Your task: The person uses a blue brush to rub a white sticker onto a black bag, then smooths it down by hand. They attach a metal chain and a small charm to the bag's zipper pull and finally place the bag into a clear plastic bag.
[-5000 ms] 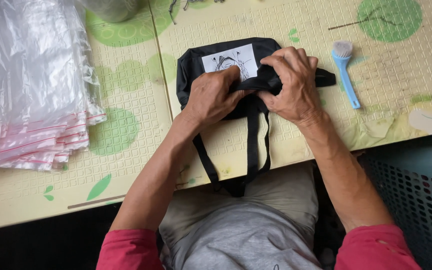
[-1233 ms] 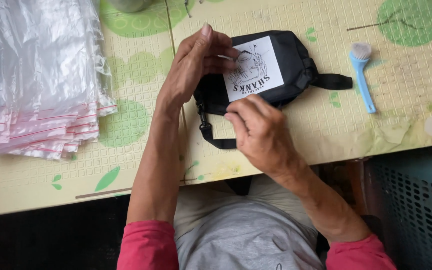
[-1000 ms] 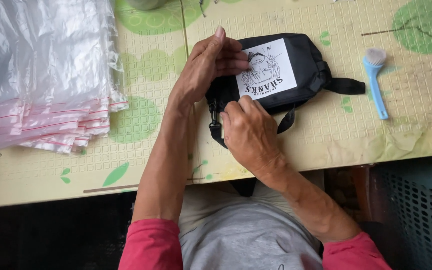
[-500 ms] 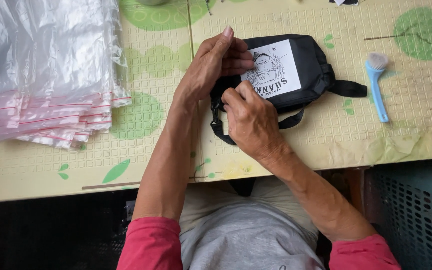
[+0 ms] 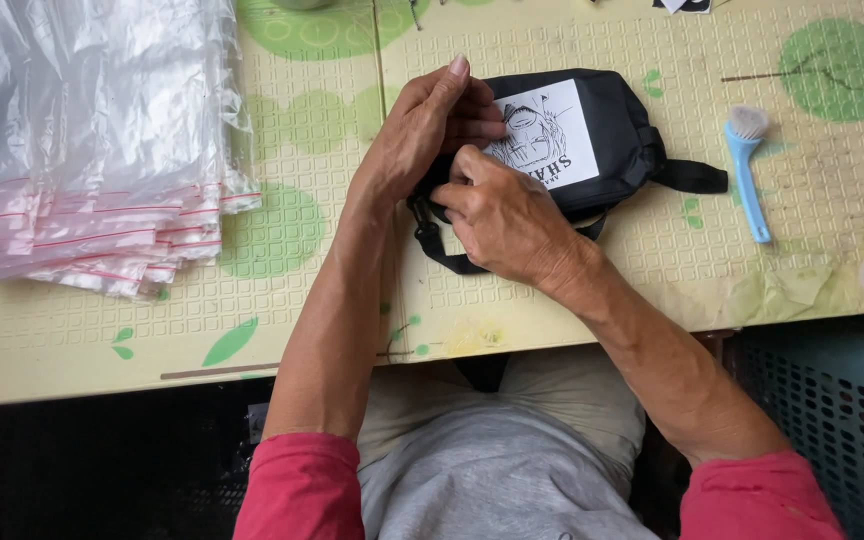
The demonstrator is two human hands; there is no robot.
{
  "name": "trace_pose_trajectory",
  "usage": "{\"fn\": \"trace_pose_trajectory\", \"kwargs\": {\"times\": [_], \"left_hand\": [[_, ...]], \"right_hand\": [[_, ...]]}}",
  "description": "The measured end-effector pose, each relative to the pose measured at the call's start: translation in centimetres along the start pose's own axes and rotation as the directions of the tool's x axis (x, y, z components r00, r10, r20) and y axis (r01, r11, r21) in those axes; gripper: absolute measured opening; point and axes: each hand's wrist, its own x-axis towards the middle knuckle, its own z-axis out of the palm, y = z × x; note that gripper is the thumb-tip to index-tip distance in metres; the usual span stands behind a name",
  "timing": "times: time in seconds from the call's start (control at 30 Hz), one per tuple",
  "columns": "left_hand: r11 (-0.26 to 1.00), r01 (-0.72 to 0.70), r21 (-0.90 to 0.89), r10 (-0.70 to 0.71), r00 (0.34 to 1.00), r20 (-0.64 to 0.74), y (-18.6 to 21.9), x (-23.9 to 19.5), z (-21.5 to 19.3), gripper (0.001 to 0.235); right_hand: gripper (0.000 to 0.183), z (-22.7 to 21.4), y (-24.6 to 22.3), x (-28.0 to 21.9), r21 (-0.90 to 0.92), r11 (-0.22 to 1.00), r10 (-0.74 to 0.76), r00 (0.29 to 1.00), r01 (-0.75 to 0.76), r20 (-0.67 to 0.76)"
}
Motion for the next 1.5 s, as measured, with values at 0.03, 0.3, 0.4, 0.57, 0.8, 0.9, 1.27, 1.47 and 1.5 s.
{"fn": "trace_pose_trajectory", "kwargs": {"times": [0.03,0.3,0.4,0.57,0.8,0.9,1.27,1.47,1.5], "left_hand": [[1.000,-0.001,0.002,0.001,1.000,0.000,0.0,0.0,0.0,0.058],[1.000,-0.012,0.010,0.012,1.000,0.017,0.2,-0.2,0.1,0.048],[0.999,-0.034,0.003,0.033,0.998,0.044,0.2,-0.2,0.0,0.047],[0.999,0.017,-0.031,-0.017,1.000,0.008,-0.1,0.1,0.0,0.049],[0.999,0.040,-0.027,-0.040,0.999,-0.001,-0.1,0.2,0.1,0.051],[0.998,0.042,-0.043,-0.043,0.999,-0.019,-0.3,0.5,0.2,0.052],[0.998,-0.002,0.059,0.004,0.999,-0.043,-0.7,0.4,0.6,0.053],[0.977,-0.052,0.206,0.064,0.997,-0.052,-1.6,0.7,0.6,0.038],[0.967,-0.064,0.245,0.078,0.996,-0.048,-1.8,0.6,0.6,0.031]], "right_hand": [[0.013,-0.2,0.1,-0.1,0.000,1.000,-0.001,1.000,0.001,-0.002],[0.031,-1.2,1.2,-0.1,-0.201,0.975,-0.138,0.971,0.099,-0.194],[0.028,-0.7,1.4,0.0,-0.049,0.991,-0.132,0.969,0.124,-0.211],[0.027,-1.1,1.4,-0.3,-0.069,0.985,-0.167,0.975,0.158,-0.149],[0.016,-0.6,0.8,-0.1,-0.373,0.908,-0.238,0.968,0.192,-0.083],[0.017,-0.4,0.9,0.0,-0.370,0.911,-0.213,0.976,0.181,-0.048],[0.031,-2.1,-0.9,-0.9,-0.454,0.866,-0.314,0.934,0.210,-0.168],[0.025,-4.8,0.2,-4.5,-0.493,0.834,-0.321,0.945,0.249,-0.067],[0.024,-5.3,0.5,-5.3,-0.505,0.824,-0.316,0.948,0.258,-0.031]]}}
